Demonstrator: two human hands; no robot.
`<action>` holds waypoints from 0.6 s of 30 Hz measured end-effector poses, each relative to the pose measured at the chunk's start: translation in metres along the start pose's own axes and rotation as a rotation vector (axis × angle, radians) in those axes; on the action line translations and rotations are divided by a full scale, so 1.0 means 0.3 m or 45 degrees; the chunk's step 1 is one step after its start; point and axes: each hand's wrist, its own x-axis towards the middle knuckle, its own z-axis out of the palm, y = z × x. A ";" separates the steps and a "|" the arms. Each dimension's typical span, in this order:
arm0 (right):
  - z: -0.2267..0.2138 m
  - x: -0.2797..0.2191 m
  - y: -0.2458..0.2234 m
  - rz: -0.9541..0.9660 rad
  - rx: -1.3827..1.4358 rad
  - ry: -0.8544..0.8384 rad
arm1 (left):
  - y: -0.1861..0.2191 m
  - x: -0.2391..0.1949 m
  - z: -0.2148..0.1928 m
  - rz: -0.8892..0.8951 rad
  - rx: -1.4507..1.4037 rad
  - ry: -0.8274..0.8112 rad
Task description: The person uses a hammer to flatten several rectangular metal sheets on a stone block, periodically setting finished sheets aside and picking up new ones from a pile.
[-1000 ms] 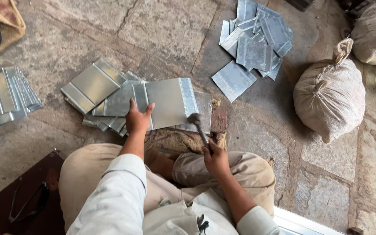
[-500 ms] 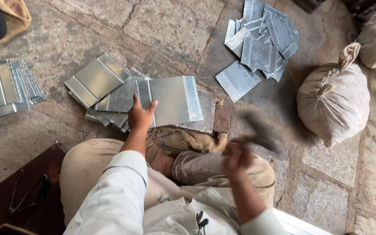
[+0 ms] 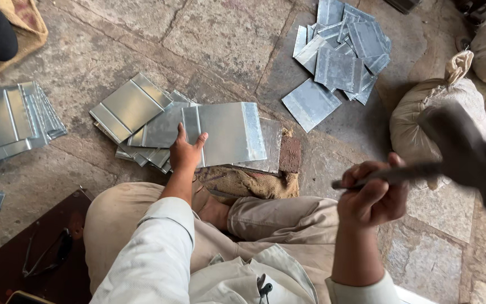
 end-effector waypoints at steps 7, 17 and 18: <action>0.161 -0.445 0.163 0.502 -0.629 -0.474 | -0.004 -0.010 -0.011 0.050 -0.065 0.013; 0.064 0.106 -0.045 0.108 0.037 -0.129 | 0.004 -0.004 -0.007 -0.044 -0.056 -0.062; 0.049 0.135 -0.057 0.038 -0.050 -0.061 | -0.008 0.001 -0.002 0.029 -0.054 -0.034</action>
